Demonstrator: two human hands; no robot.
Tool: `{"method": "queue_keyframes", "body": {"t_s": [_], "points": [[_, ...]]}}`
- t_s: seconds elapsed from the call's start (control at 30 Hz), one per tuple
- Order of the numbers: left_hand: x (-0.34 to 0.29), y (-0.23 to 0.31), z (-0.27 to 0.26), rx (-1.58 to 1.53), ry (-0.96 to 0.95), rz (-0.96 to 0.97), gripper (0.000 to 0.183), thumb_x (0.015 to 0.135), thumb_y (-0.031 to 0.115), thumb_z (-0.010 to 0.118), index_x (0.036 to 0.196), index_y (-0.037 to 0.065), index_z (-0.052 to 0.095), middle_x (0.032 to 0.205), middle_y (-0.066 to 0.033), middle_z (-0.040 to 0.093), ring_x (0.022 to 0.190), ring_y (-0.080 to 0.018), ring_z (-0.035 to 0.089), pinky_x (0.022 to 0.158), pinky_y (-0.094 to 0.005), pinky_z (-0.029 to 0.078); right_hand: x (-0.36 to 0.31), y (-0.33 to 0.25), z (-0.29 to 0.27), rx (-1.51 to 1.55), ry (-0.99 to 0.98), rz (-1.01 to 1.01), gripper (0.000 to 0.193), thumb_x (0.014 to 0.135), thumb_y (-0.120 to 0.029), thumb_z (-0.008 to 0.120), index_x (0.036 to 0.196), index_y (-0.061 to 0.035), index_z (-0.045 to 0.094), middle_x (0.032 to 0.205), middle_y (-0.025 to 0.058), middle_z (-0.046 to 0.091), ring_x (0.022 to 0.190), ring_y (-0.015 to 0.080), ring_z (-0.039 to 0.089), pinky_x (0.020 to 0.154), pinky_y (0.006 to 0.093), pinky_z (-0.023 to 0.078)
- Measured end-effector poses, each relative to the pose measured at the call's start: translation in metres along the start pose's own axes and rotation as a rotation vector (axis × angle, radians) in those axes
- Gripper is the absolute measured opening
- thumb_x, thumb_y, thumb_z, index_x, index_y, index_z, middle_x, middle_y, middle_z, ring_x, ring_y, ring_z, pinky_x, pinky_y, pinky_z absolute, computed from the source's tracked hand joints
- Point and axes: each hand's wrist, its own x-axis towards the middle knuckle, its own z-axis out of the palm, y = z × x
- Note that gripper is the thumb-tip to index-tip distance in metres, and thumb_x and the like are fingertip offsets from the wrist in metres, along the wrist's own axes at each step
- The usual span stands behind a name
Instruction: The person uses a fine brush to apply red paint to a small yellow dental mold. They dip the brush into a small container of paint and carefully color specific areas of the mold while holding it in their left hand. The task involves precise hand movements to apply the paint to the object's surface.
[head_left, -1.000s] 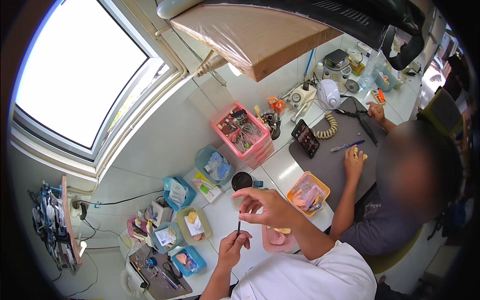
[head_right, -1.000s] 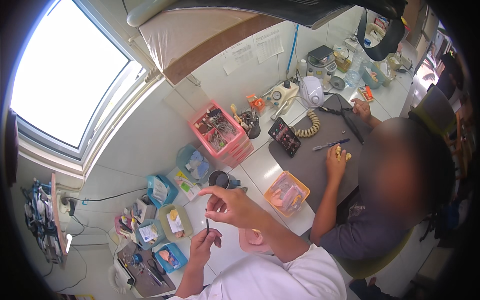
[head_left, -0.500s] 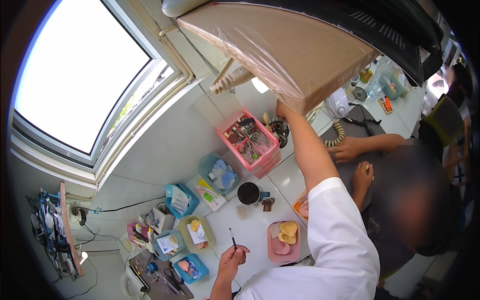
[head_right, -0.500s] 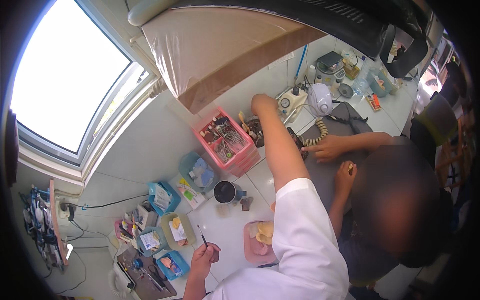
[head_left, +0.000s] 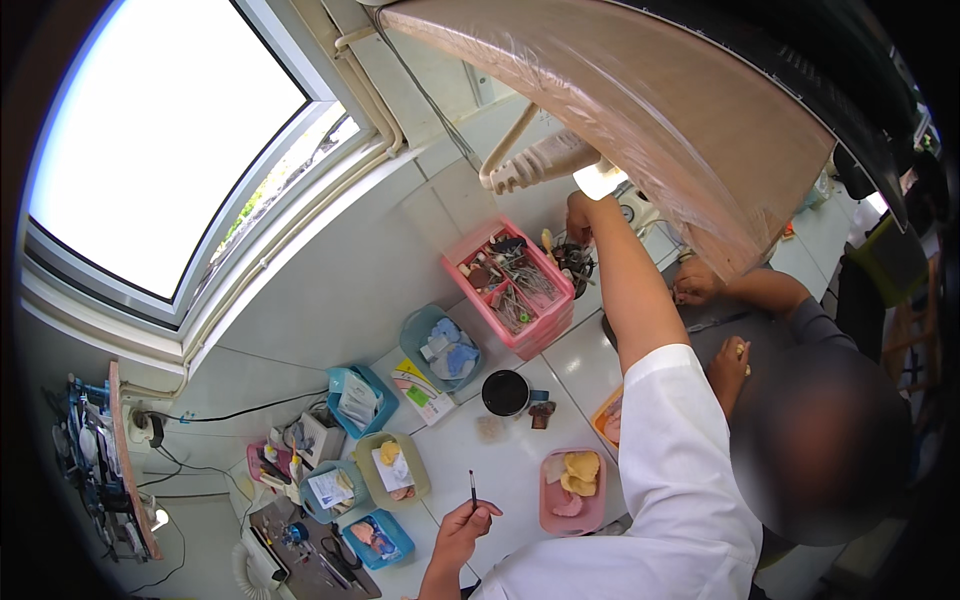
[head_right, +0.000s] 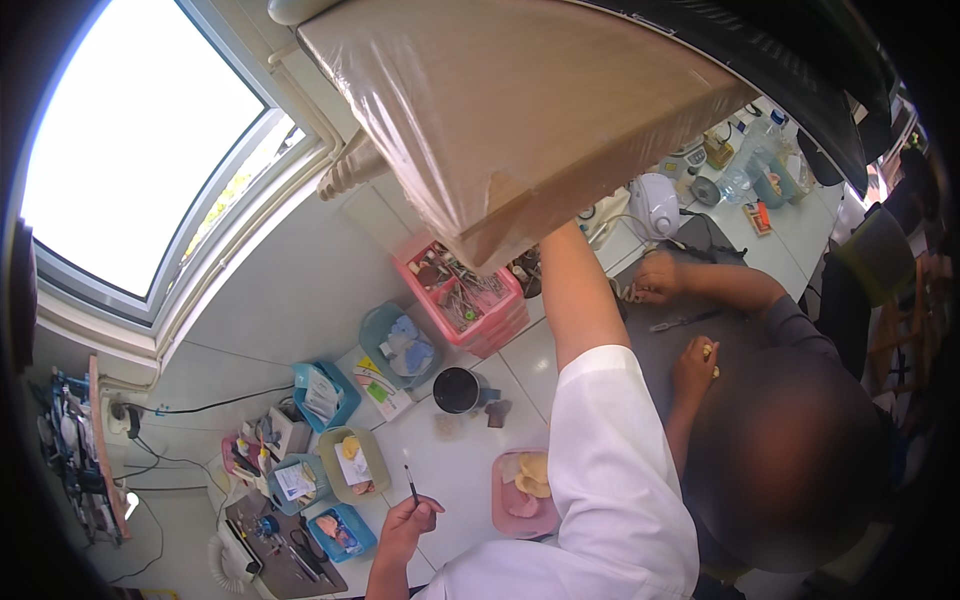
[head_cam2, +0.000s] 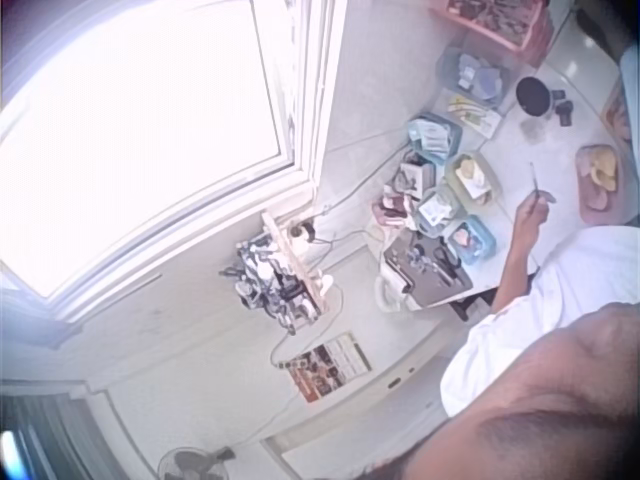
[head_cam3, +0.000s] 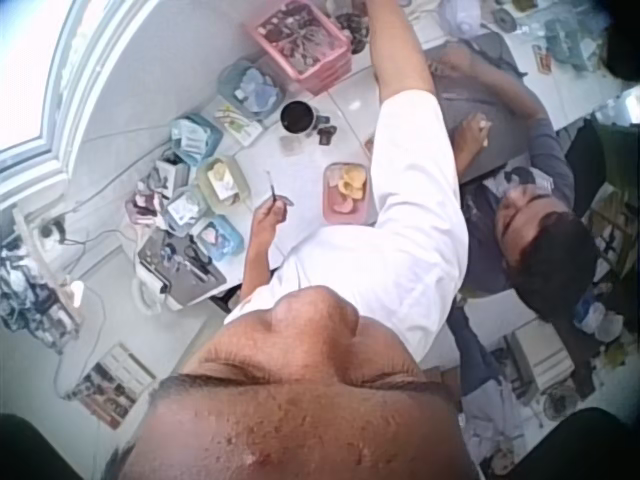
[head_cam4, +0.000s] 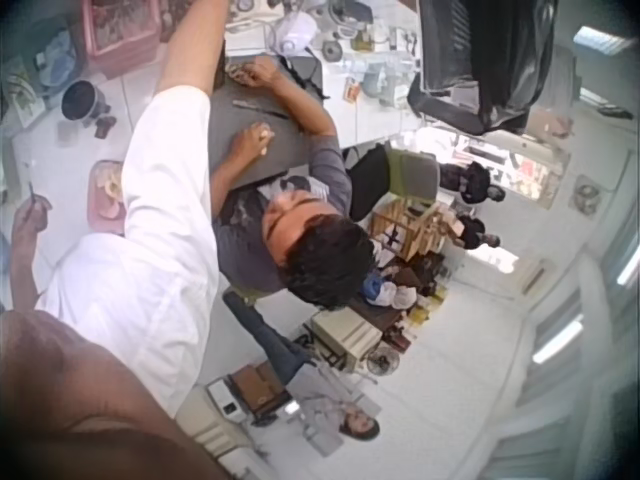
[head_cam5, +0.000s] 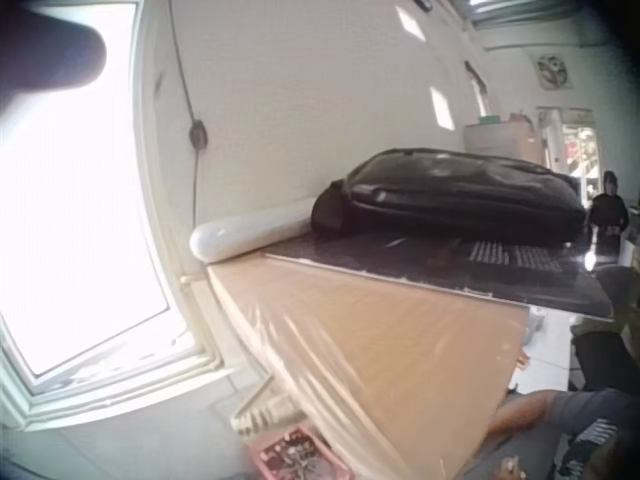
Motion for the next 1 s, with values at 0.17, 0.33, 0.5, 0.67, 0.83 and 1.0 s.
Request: {"method": "queue_keyframes", "body": {"t_s": [0.17,0.33,0.5,0.67,0.83,1.0], "points": [[-0.001,0.000,-0.003,0.003,0.013,-0.017,0.032,0.104,0.028,0.057,0.105,-0.002,0.067,0.070,0.0066,0.041,0.063,-0.0059,0.033,0.058,-0.0220,0.028,-0.025,-0.030,0.006,-0.201,0.042,0.115,0.021,0.067,-0.013,0.085,0.086,-0.0089,0.079,0.087,0.0056,0.077,0.079,0.0220,0.074,0.071,0.0373,0.058],[-0.001,0.001,-0.005,0.018,0.014,-0.017,0.032,0.104,0.029,0.056,0.105,-0.002,0.067,0.070,0.0065,0.041,0.063,-0.0057,0.033,0.058,-0.0219,0.028,-0.014,-0.020,0.008,-0.170,-0.003,0.070,0.031,0.063,-0.013,0.088,0.093,-0.0090,0.079,0.092,0.0060,0.077,0.082,0.0217,0.074,0.072,0.0376,0.059],[0.001,-0.001,-0.006,0.030,0.012,-0.016,0.032,0.104,0.029,0.057,0.104,-0.002,0.068,0.070,0.0066,0.041,0.064,-0.0055,0.034,0.058,-0.0218,0.028,0.011,0.000,0.020,-0.165,0.001,-0.133,0.035,0.058,-0.010,0.088,0.092,-0.0096,0.078,0.092,0.0069,0.077,0.082,0.0222,0.074,0.072,0.0381,0.059],[-0.001,-0.002,-0.003,0.028,0.033,-0.002,0.035,0.103,0.032,0.058,0.103,-0.002,0.067,0.068,0.0070,0.041,0.062,-0.0057,0.033,0.057,-0.0229,0.026,-0.021,-0.025,0.018,-0.282,0.120,-0.145,0.034,0.055,-0.007,0.086,0.088,-0.0097,0.078,0.088,0.0081,0.077,0.080,0.0236,0.074,0.070,0.0380,0.059],[-0.008,-0.003,-0.004,0.069,0.040,0.014,0.032,0.103,0.030,0.059,0.104,-0.001,0.068,0.070,0.0069,0.042,0.063,-0.0057,0.034,0.058,-0.0224,0.027,-0.046,-0.012,0.002,-0.063,0.172,-0.193,0.032,0.054,-0.007,0.084,0.084,-0.0041,0.075,0.084,0.0121,0.075,0.078,0.0246,0.073,0.068,0.0368,0.058],[-0.024,-0.007,-0.002,0.054,0.043,0.043,0.028,0.103,0.026,0.058,0.106,0.001,0.070,0.070,0.0068,0.044,0.064,-0.0051,0.035,0.059,-0.0208,0.028,-0.093,0.009,-0.006,0.203,0.506,-0.311,0.027,0.059,-0.008,0.084,0.081,-0.0011,0.071,0.076,0.0117,0.072,0.068,0.0237,0.069,0.064,0.0346,0.055]]}}
